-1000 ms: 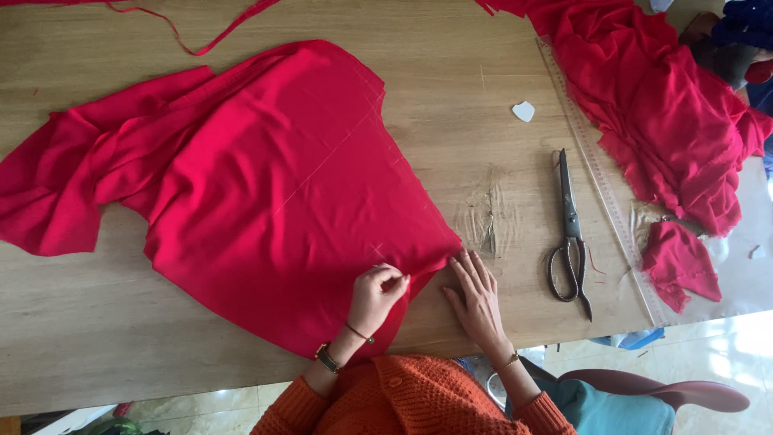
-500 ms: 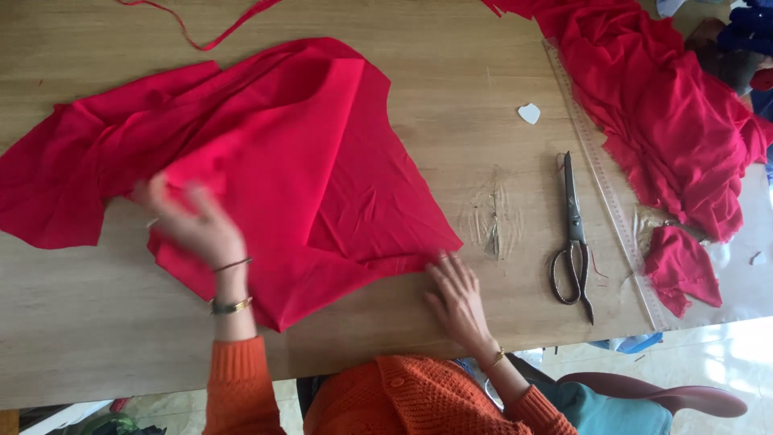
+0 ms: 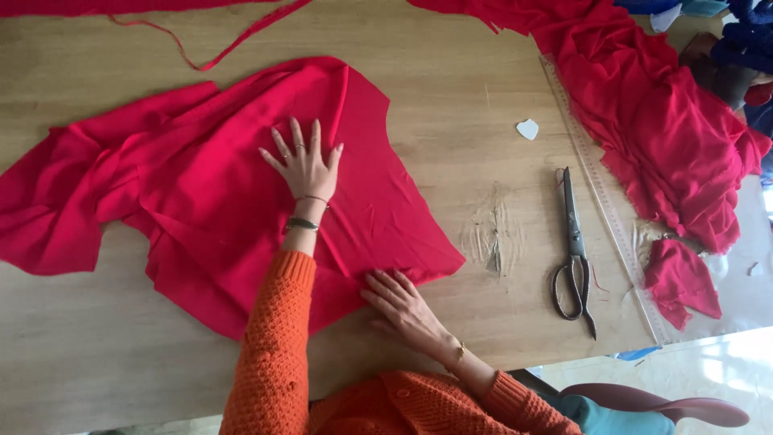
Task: Measuring and cutting pattern pieces from red fabric using a ruler and tailor shears on a workshop table.
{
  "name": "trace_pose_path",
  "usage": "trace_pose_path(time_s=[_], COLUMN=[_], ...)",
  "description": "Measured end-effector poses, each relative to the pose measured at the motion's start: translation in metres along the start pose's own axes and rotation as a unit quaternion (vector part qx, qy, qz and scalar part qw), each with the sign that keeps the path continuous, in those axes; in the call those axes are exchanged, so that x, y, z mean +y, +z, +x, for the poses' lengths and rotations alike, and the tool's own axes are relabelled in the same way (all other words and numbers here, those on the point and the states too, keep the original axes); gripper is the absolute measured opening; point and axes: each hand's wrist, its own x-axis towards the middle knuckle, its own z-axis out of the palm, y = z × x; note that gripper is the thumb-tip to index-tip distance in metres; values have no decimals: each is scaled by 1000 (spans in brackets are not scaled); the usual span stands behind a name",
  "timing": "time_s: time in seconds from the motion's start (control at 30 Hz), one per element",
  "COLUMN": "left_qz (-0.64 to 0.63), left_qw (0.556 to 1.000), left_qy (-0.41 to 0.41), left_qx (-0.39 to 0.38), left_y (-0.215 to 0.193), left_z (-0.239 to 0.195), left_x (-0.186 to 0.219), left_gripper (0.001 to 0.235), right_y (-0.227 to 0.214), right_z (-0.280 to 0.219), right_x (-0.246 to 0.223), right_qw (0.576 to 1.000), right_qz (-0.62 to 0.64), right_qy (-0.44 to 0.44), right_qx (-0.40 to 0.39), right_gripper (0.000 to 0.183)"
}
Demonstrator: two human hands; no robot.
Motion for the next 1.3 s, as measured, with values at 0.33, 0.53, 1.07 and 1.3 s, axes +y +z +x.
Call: trace_pose_path(time_s=[0.33,0.53,1.07,1.3], left_qz=[-23,-17,-9,-40], left_qw=[984,981,979,975], left_qy=[136,146,169,180], left_qx=[-112,-123,-115,-121], left_y=[-36,-33,-57,-58], left_z=[30,24,-190,-204], left_x=[-44,-38,140,152], left_gripper=[70,76,87,90], right_y=[-20,-49,-128,-125], right_z=[-36,-46,-198,-201], right_x=[-14,-6,113,127], right_qw=[997,991,846,813], right_qz=[53,120,-170,-93], right_qy=[-3,22,495,560], right_qx=[-62,-48,103,134], right_gripper=[36,39,61,63])
